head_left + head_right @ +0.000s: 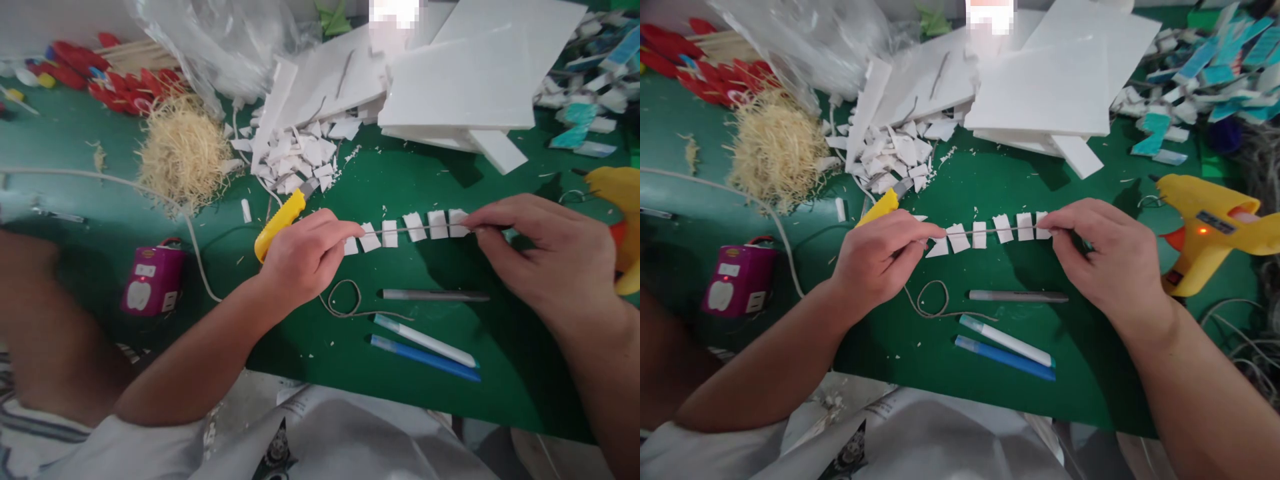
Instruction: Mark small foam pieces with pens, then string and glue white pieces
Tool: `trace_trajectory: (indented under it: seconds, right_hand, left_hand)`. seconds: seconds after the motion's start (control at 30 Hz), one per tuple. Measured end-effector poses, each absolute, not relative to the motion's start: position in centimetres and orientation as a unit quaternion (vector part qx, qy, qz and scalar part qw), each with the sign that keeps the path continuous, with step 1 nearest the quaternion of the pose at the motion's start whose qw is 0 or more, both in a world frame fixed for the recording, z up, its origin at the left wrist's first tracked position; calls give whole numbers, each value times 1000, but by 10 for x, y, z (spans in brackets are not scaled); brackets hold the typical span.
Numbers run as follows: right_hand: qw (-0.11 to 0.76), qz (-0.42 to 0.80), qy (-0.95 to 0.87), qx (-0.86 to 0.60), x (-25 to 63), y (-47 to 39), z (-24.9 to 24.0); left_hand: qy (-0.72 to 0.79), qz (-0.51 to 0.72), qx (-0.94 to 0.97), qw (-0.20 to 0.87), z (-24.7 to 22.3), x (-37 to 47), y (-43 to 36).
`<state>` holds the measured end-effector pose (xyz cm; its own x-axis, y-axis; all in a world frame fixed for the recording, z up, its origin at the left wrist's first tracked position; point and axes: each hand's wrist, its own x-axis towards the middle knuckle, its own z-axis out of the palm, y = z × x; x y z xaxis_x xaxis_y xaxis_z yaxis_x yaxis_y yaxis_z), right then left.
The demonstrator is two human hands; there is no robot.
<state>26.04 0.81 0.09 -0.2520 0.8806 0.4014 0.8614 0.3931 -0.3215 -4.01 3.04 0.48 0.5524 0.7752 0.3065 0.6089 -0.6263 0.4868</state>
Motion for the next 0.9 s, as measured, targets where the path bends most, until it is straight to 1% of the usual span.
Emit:
trace_trajectory:
  seconds: [0.17, 0.33, 0.63, 0.83, 0.9]
  right_hand:
    - [237, -72, -845, -475, 268, 9, -2]
    - [217, -149, -856, -445, 268, 10, -2]
    - [188, -170, -862, -439, 266, 12, -6]
    - [203, -185, -864, -421, 270, 15, -10]
    - [188, -174, -860, -440, 272, 15, -11]
  left_hand:
    - [368, 253, 888, 105, 6, -44, 32]
    - [340, 214, 912, 78, 5, -50, 37]
    - [348, 88, 933, 33, 11, -56, 39]
    - [344, 74, 935, 36, 12, -55, 37]
    - [350, 63, 934, 37, 12, -54, 38]
